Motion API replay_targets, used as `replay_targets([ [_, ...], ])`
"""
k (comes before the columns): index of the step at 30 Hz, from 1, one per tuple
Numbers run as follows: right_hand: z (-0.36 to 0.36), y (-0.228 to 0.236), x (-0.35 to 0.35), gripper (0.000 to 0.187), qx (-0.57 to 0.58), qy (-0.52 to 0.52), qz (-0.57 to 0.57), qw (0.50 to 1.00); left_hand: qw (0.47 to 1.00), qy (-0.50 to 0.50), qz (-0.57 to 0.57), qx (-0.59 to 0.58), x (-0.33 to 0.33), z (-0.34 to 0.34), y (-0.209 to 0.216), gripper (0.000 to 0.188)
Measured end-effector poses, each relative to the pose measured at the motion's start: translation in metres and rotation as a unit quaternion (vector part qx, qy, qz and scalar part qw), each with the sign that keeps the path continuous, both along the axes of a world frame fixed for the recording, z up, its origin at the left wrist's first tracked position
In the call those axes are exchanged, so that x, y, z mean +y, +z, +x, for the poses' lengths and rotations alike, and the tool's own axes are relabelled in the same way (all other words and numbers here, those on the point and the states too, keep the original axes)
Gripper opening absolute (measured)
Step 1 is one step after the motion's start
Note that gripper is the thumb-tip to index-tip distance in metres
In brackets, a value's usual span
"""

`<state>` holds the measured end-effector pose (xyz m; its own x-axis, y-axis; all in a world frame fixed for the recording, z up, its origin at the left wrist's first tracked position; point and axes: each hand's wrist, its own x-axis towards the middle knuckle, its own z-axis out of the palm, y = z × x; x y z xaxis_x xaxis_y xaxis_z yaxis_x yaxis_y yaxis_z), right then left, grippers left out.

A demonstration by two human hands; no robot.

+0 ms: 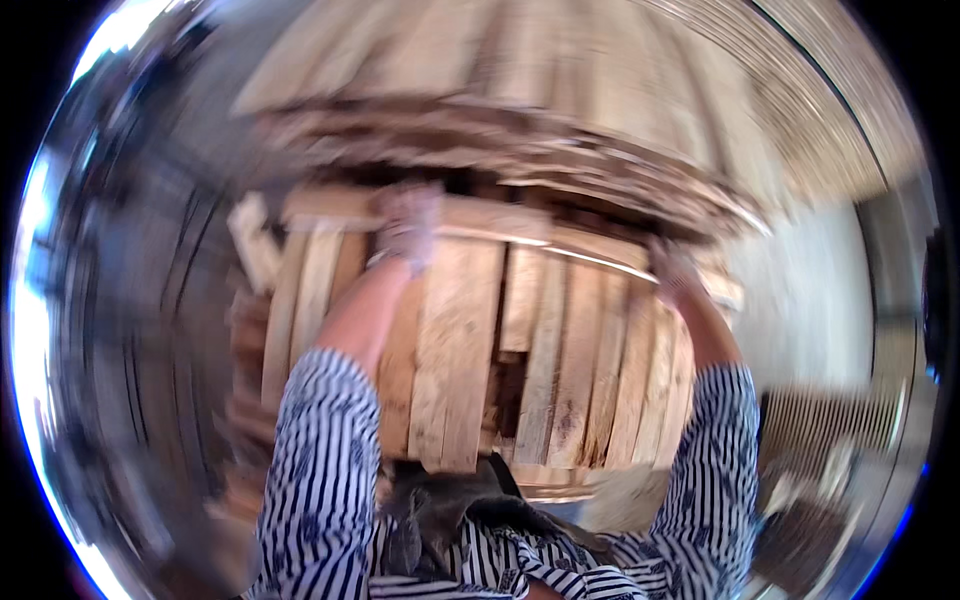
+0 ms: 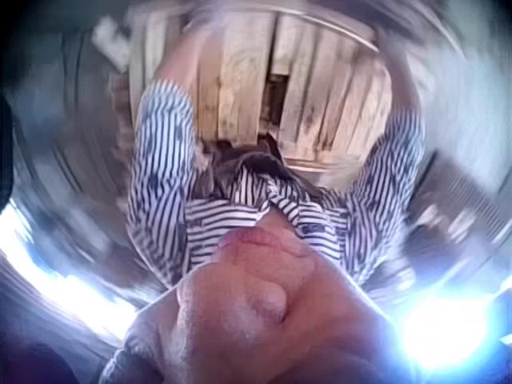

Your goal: The person picks up several wooden planks from one stack and places them onto a large organized pile of planks, arranging them to be flush with the rest of the stack.

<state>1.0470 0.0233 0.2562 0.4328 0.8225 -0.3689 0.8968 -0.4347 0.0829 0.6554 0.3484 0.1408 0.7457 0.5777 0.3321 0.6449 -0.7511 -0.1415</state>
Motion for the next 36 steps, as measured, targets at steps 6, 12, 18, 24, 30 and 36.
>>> replay_targets([
  [6, -0.052, -0.036, -0.043, 0.08, -0.094, -0.07, 0.157, 0.981, 0.963, 0.035, -0.267, 0.004, -0.141, -0.106, 0.102, 0.077],
  [12, -0.133, -0.059, -0.076, 0.069, -0.074, 0.026, 0.282, 0.956, 0.892, 0.295, -0.319, -0.127, -0.075, -0.305, 0.095, 0.06],
  [18, -0.274, -0.024, -0.012, 0.058, 0.058, 0.178, 0.363, 0.913, 0.82, 0.267, -0.499, -0.084, -0.07, -0.35, 0.045, 0.07],
  [24, -0.476, 0.022, 0.103, 0.052, 0.231, 0.295, 0.385, 0.844, 0.816, 0.291, -0.476, -0.149, -0.072, -0.341, 0.041, 0.057],
  [30, -0.703, 0.014, 0.237, 0.06, 0.436, 0.31, 0.241, 0.81, 0.782, 0.175, -0.459, -0.384, -0.097, -0.422, 0.003, 0.052],
  [36, -0.827, -0.156, 0.338, 0.065, 0.301, 0.259, -0.019, 0.918, 0.38, 0.431, -0.574, -0.584, -0.253, -0.516, -0.062, 0.062],
])
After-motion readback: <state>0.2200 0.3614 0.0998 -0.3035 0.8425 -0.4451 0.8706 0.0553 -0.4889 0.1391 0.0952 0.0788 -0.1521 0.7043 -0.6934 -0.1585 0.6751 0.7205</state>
